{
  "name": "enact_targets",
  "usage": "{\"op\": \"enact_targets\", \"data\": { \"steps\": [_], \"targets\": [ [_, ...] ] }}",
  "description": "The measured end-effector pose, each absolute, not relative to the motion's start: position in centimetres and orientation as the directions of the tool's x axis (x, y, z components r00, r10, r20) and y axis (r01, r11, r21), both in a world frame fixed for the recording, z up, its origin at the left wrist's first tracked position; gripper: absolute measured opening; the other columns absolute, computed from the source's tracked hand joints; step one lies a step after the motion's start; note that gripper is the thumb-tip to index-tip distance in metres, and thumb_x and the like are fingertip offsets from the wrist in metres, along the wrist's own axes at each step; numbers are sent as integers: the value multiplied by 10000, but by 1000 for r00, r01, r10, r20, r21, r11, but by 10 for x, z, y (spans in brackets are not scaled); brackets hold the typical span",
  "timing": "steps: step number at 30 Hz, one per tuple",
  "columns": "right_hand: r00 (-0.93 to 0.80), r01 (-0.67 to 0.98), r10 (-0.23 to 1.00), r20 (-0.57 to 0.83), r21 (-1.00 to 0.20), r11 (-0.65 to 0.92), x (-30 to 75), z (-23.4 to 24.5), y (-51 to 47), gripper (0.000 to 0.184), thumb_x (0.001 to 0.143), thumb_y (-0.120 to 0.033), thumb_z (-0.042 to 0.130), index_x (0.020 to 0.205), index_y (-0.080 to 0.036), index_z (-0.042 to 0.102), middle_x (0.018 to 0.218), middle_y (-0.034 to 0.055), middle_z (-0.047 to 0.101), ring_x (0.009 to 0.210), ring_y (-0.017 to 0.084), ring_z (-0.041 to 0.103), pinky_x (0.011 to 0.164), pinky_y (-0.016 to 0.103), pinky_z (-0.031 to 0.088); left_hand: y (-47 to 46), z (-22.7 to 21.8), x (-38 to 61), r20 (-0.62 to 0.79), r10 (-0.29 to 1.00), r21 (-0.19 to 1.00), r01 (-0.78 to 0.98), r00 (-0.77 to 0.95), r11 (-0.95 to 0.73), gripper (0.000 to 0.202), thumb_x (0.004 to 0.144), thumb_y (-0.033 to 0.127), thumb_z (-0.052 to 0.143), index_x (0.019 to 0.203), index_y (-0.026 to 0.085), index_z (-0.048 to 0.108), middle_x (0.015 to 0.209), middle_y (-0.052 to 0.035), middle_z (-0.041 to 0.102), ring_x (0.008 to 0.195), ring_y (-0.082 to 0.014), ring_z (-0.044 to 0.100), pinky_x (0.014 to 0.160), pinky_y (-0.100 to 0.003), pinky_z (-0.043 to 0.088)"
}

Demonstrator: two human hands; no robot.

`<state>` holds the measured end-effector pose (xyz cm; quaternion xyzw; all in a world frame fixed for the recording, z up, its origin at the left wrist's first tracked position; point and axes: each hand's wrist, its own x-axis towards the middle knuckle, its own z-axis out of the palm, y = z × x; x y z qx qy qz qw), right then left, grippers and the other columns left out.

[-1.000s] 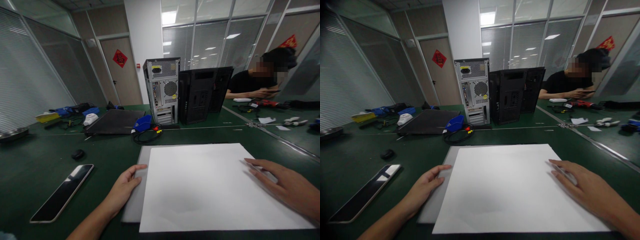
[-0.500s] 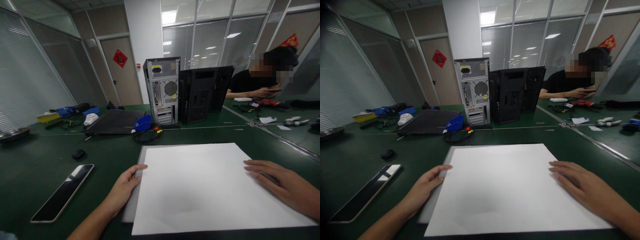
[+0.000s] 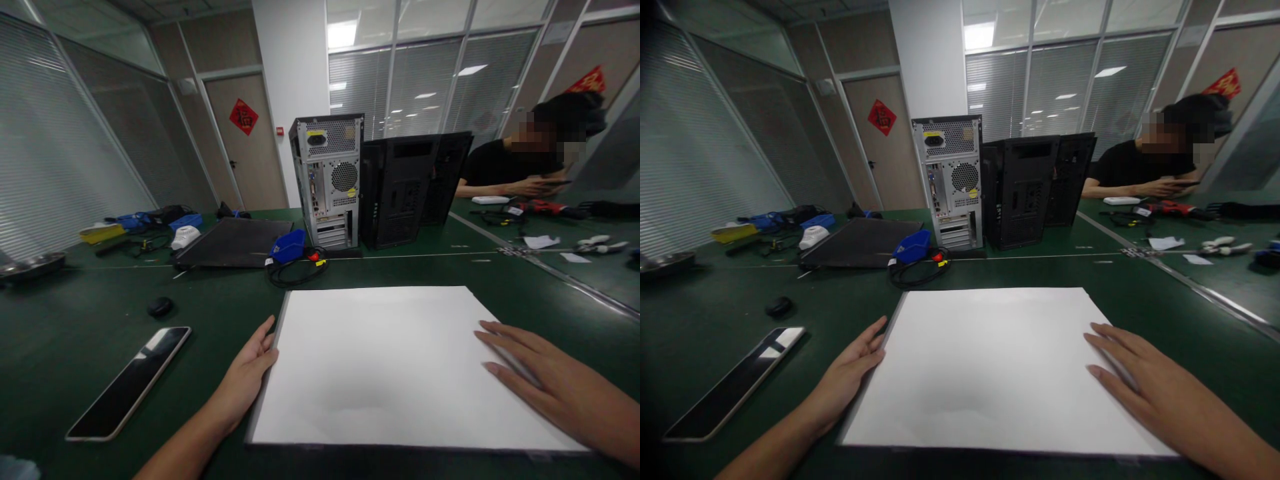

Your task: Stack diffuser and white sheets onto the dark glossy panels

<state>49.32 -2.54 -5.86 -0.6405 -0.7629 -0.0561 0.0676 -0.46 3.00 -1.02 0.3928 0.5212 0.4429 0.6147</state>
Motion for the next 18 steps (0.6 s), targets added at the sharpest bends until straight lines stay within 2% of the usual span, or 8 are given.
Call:
{"op": "enact_targets", "data": {
  "steps": [3,9,15,18],
  "targets": [
    [-192,981,966,173,32,189,491,-61,-28,660,841,-591,450,1447,-435,238,1501,-60,284,1318,253,381,1081,464,359,32,-15,-7,-286,955,948,-121,76,294,774,763,229,619,1461,185,287,1468,-150,428,1169,-278,566,943,-383,440],
    [-192,981,971,146,66,184,492,-60,-29,681,847,-606,431,1456,-456,164,1516,-91,234,1340,216,350,1097,435,345,32,-16,-7,-271,957,951,-125,103,283,798,758,227,638,1468,215,273,1486,-134,407,1218,-285,530,994,-415,412],
    [-197,980,970,140,12,197,491,-57,-30,691,839,-580,472,1453,-454,181,1510,-79,254,1337,242,352,1099,463,338,32,-14,-7,-248,962,963,-80,112,257,748,758,228,641,1441,180,341,1495,-124,395,1260,-292,487,1051,-424,356],
    [-207,977,965,163,-19,213,488,-55,-30,688,819,-572,507,1442,-439,246,1497,-69,288,1327,263,364,1097,470,335,32,-14,-7,-227,965,968,-75,127,238,722,763,222,631,1433,198,363,1498,-111,393,1262,-278,489,1041,-404,369]
  ]
}}
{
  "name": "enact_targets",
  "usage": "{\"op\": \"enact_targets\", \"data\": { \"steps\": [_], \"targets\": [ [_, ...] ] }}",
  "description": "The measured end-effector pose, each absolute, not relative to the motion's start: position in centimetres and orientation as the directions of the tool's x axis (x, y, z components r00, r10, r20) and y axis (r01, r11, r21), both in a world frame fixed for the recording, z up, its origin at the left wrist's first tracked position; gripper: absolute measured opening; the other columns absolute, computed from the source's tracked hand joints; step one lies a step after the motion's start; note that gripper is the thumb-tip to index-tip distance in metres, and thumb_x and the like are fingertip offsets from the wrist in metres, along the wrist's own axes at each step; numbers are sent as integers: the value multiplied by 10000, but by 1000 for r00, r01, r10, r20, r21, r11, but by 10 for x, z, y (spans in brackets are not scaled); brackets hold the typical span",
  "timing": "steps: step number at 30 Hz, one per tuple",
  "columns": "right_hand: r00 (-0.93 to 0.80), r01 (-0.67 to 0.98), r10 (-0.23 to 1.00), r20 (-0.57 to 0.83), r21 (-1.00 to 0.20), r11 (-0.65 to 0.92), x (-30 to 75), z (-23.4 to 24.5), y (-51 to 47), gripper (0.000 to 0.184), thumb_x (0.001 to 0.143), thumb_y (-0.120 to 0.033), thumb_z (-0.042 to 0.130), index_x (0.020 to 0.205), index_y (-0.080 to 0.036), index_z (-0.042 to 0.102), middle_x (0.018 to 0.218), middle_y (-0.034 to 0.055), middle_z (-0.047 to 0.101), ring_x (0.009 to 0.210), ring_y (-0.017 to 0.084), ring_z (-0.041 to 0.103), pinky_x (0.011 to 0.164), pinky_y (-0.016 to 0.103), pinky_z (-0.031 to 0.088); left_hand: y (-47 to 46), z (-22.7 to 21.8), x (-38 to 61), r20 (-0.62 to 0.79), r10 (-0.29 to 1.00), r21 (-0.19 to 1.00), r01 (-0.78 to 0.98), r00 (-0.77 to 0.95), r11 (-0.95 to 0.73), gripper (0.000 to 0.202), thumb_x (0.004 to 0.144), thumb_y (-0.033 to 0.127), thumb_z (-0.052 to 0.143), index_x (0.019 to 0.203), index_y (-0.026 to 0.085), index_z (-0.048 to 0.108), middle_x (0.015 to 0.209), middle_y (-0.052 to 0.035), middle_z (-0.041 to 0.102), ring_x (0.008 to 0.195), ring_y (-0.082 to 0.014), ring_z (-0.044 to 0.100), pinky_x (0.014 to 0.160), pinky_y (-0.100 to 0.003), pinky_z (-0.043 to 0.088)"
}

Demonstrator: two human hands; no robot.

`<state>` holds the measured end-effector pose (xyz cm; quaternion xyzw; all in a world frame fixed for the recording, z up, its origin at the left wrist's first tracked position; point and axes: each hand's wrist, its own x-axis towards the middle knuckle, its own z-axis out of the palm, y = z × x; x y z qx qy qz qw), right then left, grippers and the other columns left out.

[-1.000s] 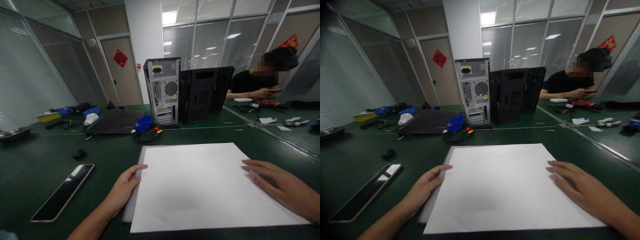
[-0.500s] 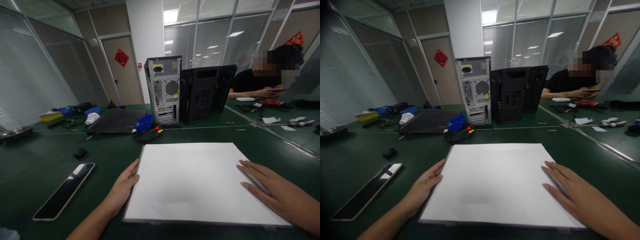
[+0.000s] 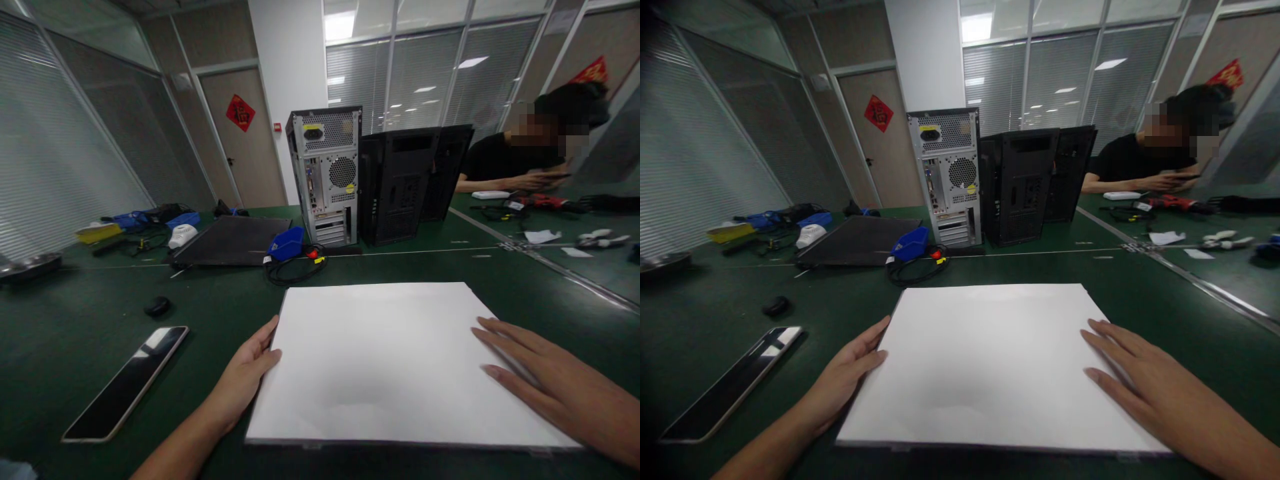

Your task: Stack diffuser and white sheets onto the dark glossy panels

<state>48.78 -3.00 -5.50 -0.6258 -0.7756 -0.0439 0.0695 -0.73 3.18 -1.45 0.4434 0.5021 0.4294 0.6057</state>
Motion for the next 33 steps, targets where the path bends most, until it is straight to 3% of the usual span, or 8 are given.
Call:
{"op": "enact_targets", "data": {
  "steps": [4,18,21,26,33],
  "targets": [
    [-219,973,957,191,-37,230,484,-53,-30,680,803,-568,531,1427,-426,301,1489,-58,307,1316,276,378,1099,469,328,32,-15,-7,-221,966,969,-80,136,233,713,763,230,632,1427,215,376,1488,-111,410,1252,-277,501,1020,-406,391],
    [-231,973,964,135,14,231,490,-55,-30,692,834,-576,478,1453,-443,200,1515,-71,242,1345,262,333,1106,465,325,32,-13,-6,-208,965,969,-103,160,226,696,773,209,622,1425,229,380,1495,-102,401,1269,-280,479,1048,-418,360],
    [-224,974,964,141,-15,228,489,-54,-30,676,825,-583,481,1444,-426,257,1506,-58,268,1333,277,351,1094,472,343,32,-12,-5,-200,967,971,-97,159,217,699,769,212,626,1424,222,382,1496,-105,399,1275,-287,471,1057,-426,346],
    [-96,970,952,290,-186,155,486,-61,-30,608,835,-609,404,1365,-318,460,1387,11,471,1279,281,428,1052,429,411,30,-11,-5,-211,966,968,-104,148,227,721,760,215,630,1430,220,365,1499,-110,392,1260,-288,486,1034,-421,374],
    [-61,967,942,330,-216,139,486,-65,-27,619,845,-620,345,1353,-290,475,1352,31,507,1272,270,439,1053,422,412,29,-8,-3,-234,960,961,-113,155,253,715,767,212,613,1428,218,342,1479,-139,412,1227,-322,511,952,-455,437]
  ]
}}
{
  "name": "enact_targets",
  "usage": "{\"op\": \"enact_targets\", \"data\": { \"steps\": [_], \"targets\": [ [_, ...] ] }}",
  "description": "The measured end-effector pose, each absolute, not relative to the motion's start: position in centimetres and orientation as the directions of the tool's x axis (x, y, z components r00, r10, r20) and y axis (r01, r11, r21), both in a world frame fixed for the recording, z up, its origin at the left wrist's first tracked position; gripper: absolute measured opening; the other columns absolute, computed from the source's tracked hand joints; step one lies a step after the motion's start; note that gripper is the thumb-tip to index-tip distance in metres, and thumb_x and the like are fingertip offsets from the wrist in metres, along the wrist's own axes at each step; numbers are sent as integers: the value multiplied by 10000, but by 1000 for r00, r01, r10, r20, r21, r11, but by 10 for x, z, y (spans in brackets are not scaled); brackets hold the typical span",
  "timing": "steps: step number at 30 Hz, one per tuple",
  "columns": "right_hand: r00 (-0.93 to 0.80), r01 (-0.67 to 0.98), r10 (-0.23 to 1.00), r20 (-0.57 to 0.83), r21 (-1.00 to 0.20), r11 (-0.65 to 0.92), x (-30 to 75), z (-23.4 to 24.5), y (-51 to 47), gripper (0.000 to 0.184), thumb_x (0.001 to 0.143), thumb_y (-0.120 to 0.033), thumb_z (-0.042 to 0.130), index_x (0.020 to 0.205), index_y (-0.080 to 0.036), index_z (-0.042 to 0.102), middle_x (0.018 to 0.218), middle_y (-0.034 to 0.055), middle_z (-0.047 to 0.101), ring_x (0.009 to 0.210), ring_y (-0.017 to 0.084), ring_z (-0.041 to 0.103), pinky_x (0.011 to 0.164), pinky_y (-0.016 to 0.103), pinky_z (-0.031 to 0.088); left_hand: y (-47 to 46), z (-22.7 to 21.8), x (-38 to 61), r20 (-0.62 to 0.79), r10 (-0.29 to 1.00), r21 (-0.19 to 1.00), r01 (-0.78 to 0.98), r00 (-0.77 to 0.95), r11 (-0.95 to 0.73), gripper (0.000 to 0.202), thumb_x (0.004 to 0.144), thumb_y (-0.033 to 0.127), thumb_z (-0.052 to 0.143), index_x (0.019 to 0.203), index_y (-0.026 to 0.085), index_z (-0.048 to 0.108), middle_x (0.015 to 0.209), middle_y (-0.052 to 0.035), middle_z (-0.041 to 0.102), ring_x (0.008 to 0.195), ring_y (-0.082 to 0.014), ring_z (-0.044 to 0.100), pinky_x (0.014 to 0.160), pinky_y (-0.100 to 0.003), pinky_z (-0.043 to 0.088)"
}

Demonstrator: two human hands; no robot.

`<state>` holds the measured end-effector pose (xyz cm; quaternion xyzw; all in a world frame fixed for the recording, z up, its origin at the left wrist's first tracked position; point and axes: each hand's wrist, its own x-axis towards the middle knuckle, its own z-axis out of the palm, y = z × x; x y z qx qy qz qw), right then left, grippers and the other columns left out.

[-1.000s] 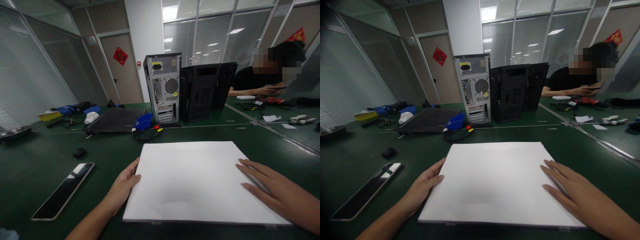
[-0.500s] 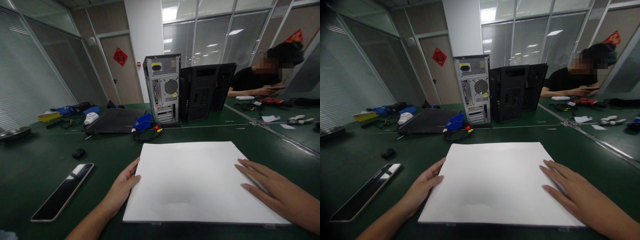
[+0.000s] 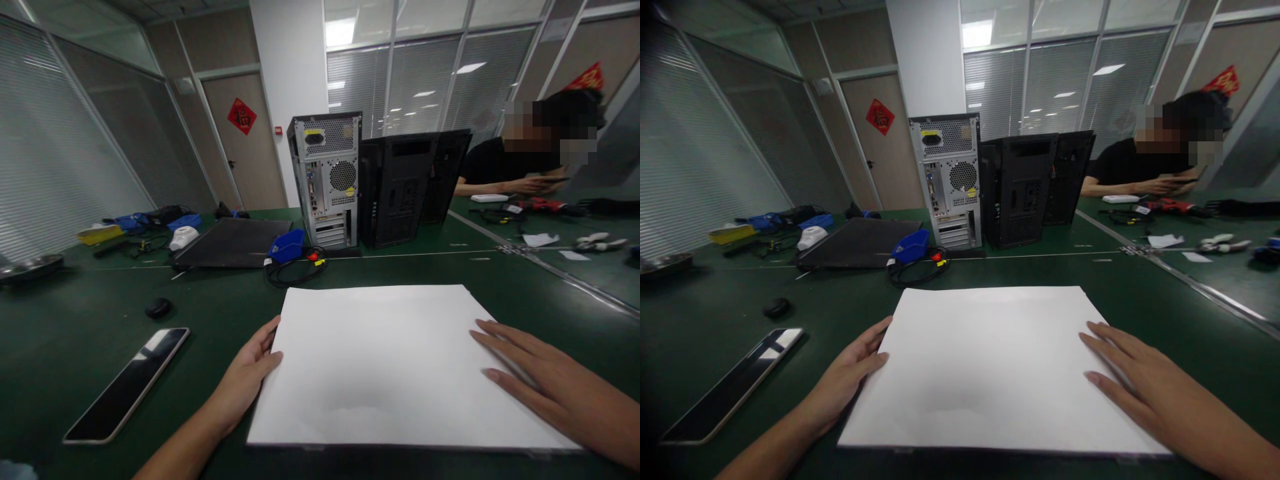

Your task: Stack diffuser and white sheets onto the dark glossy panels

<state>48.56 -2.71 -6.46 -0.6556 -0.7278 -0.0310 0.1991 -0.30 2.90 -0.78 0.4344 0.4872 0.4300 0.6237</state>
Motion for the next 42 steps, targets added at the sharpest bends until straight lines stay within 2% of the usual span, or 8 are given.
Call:
{"op": "enact_targets", "data": {
  "steps": [4,10,15,20,26,30,36,42],
  "targets": [
    [-118,973,952,283,-159,167,486,-58,-29,632,833,-629,397,1377,-311,445,1407,17,447,1286,275,420,1072,426,388,29,-7,-3,-227,958,961,-119,176,250,708,778,196,595,1432,232,324,1488,-132,397,1237,-318,502,945,-455,441],
    [-225,974,963,150,38,222,491,-56,-30,686,837,-590,467,1455,-421,220,1516,-61,248,1345,246,336,1107,439,325,30,-8,-4,-218,963,966,-103,160,236,682,780,181,592,1417,229,354,1474,-116,421,1257,-296,486,1005,-442,397],
    [-222,975,963,154,51,216,492,-59,-29,678,843,-582,465,1456,-408,232,1519,-52,244,1347,246,331,1128,416,289,30,-10,-5,-212,962,967,-109,173,232,682,785,200,602,1419,234,352,1467,-116,430,1250,-292,494,1015,-440,391],
    [-226,973,964,137,74,218,492,-59,-29,678,854,-585,442,1464,-402,208,1525,-45,226,1356,243,314,1132,419,280,30,-9,-4,-231,960,964,-100,157,248,686,772,208,611,1410,238,361,1465,-126,430,1218,-310,522,944,-442,446],
    [-219,976,965,142,28,218,492,-57,-30,680,846,-577,463,1458,-414,217,1522,-55,232,1356,247,314,1119,431,303,31,-11,-3,-227,962,963,-112,150,245,725,769,219,619,1425,224,310,1485,-135,398,1194,-292,537,909,-413,463],
    [-232,973,962,147,37,229,492,-58,-30,687,840,-581,470,1458,-406,226,1522,-48,231,1352,260,318,1110,449,313,31,-11,-4,-236,962,964,-93,135,250,667,750,224,643,1376,204,412,1441,-122,463,1124,-259,581,913,-368,451],
    [-239,970,960,144,73,230,494,-59,-30,688,850,-579,452,1465,-411,193,1525,-49,218,1354,257,316,1102,446,327,30,-10,-6,-309,936,945,-60,167,323,593,745,257,664,1314,216,503,1266,-87,620,829,-181,656,819,-332,484],
    [-241,969,961,137,92,230,493,-58,-30,695,855,-596,432,1467,-431,147,1531,-62,197,1360,229,310,1102,446,329,29,-9,-6,-324,927,938,-62,189,340,561,751,247,656,1295,219,521,1138,-69,680,789,-172,655,737,-296,494]
  ]
}}
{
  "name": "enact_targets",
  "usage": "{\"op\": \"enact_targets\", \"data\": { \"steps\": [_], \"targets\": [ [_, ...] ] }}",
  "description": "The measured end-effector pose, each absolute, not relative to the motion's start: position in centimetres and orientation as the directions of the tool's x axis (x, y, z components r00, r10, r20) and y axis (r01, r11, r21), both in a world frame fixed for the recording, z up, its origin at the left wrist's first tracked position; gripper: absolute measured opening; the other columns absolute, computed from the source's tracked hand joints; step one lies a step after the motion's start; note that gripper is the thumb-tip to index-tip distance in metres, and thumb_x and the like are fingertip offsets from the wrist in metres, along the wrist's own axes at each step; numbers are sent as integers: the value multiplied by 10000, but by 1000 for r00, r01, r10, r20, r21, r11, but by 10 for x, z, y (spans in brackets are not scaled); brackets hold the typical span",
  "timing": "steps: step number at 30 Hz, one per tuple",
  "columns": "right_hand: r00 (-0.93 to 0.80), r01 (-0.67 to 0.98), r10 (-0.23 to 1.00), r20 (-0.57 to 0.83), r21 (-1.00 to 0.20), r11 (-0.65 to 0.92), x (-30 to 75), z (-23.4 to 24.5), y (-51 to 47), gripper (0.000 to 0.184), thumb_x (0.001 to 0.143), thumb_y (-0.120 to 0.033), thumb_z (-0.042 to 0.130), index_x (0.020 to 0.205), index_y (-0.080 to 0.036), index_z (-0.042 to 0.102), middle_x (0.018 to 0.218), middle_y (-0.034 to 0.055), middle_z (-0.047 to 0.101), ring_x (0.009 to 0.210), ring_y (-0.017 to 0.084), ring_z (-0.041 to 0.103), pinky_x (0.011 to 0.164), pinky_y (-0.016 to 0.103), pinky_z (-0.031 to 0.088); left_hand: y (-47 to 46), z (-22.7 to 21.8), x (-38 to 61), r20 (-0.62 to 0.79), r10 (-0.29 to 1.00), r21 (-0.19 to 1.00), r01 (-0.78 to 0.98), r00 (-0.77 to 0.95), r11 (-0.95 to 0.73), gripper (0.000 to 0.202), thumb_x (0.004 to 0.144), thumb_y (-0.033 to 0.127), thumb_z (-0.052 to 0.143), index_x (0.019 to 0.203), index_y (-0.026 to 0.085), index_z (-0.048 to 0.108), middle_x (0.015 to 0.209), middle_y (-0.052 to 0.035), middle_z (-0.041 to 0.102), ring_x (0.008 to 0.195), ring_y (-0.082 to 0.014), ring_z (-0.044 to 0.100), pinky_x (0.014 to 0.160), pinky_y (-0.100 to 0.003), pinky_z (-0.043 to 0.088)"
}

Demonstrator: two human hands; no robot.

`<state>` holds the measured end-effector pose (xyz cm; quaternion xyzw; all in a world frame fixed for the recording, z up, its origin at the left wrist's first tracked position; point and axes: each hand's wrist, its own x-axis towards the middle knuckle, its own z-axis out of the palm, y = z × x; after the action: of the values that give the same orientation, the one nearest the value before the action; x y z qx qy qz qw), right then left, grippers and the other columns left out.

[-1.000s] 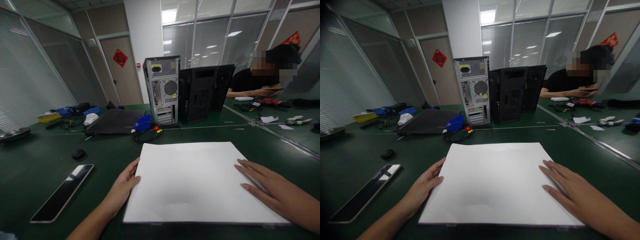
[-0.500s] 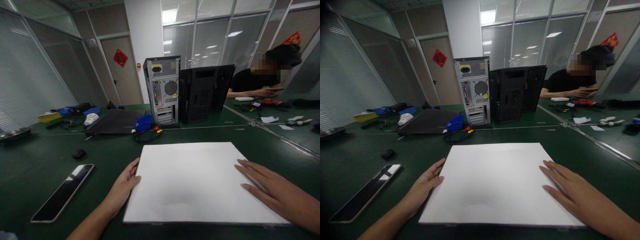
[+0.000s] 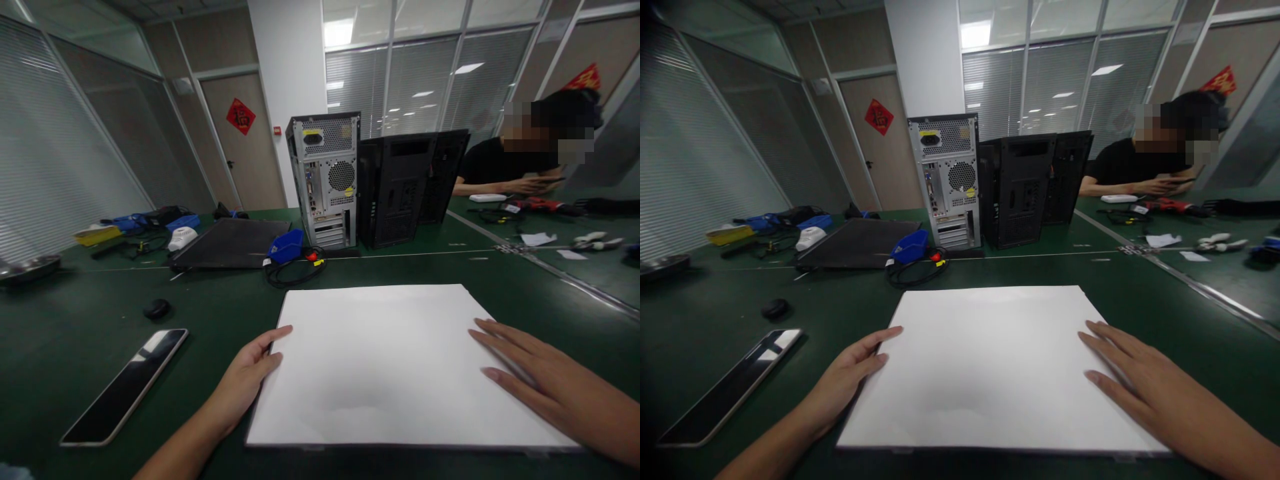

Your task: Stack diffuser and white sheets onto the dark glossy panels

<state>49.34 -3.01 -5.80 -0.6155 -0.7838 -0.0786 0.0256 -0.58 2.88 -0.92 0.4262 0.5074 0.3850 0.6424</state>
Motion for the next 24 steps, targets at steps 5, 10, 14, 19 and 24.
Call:
{"op": "enact_targets", "data": {
  "steps": [5,10,14,19,24],
  "targets": [
    [-232,973,964,129,54,226,492,-57,-30,689,855,-585,443,1467,-417,174,1527,-53,214,1358,244,311,1108,444,320,27,-8,-6,-313,930,942,-58,193,330,522,768,257,641,1279,222,538,1050,-54,702,757,-163,653,694,-284,493],
    [-230,973,963,143,23,229,493,-58,-29,708,828,-595,477,1460,-402,223,1518,-42,246,1341,274,334,1105,450,320,29,-10,-7,-314,928,941,-63,202,333,521,765,254,650,1273,217,543,1023,-48,713,730,-153,650,673,-274,492],
    [-217,976,969,117,38,214,493,-58,-29,686,846,-595,448,1460,-423,194,1520,-61,234,1352,250,319,1109,441,312,29,-9,-7,-337,925,932,-81,173,354,554,759,235,641,1300,203,526,1045,-71,716,726,-170,662,664,-292,497],
    [-216,976,968,123,35,214,493,-58,-30,694,846,-584,457,1466,-398,205,1522,-40,236,1350,256,323,1118,431,298,30,-3,-7,-293,942,889,-315,163,331,602,730,169,601,1323,136,502,1227,-136,652,973,-248,666,839,-354,499],
    [-231,973,947,223,32,229,490,-46,-31,692,822,-572,495,1449,-417,246,1507,-58,272,1333,254,356,1104,453,331,32,-6,-11,-200,956,848,-451,213,278,741,594,48,533,1329,136,505,1313,-133,603,1128,-295,604,935,-401,475]
  ]
}}
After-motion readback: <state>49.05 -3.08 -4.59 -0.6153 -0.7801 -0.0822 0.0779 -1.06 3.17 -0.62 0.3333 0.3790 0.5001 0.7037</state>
